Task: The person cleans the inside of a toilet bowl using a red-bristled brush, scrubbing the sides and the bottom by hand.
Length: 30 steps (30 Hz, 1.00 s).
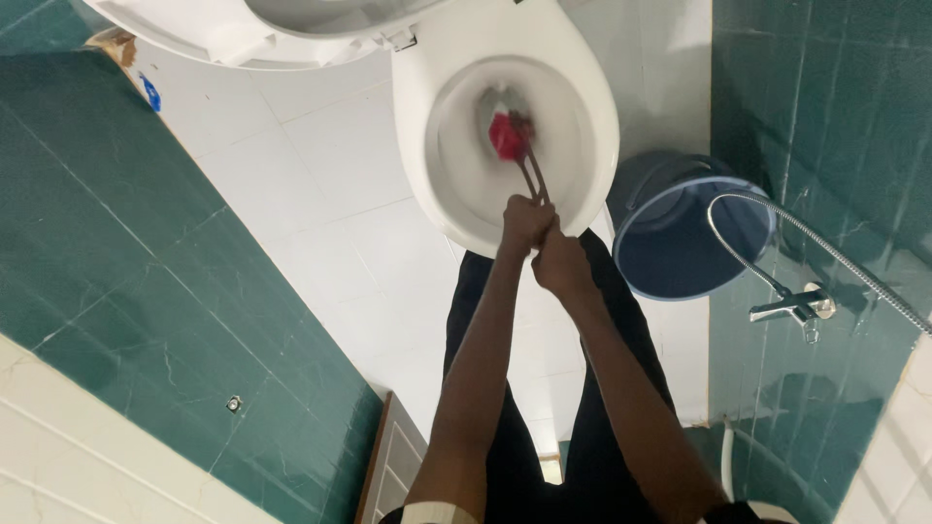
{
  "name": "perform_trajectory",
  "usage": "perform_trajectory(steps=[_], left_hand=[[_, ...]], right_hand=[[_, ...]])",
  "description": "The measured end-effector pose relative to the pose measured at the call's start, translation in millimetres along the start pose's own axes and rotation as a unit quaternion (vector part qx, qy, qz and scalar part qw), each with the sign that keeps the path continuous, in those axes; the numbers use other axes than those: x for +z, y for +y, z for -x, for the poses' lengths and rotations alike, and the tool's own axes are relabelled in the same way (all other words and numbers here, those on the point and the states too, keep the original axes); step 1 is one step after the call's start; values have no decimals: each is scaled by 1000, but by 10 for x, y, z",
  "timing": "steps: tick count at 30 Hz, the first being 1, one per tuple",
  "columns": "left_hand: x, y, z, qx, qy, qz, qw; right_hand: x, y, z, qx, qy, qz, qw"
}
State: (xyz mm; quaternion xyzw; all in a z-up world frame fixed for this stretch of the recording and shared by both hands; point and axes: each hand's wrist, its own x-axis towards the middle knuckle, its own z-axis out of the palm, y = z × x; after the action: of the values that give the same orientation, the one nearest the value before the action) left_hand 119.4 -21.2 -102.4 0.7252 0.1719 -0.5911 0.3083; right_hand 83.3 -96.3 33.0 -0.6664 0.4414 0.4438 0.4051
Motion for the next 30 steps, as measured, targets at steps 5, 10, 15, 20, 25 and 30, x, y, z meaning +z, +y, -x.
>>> perform_trajectory(steps=[5,10,15,20,25,30], left_hand=[[10,-316,581,105,51,-157,981],[-320,213,320,-11,29,-199,980],[-443,529,-153,-11,48,-208,977],[-126,199,78,68,58,-160,983],[11,-85,655,6,7,-21,1000],[-70,-366,177,41,11,10,999]], right_hand=[[45,5,616,92,-57,-159,981],[104,-217,86,113,-77,-359,923],[137,-377,-483,79,-68,-407,908],[-129,-236,-56,99,-51,-222,969],[-17,55,433,30,-12,-81,996],[306,41,-23,51,-22,-60,997]])
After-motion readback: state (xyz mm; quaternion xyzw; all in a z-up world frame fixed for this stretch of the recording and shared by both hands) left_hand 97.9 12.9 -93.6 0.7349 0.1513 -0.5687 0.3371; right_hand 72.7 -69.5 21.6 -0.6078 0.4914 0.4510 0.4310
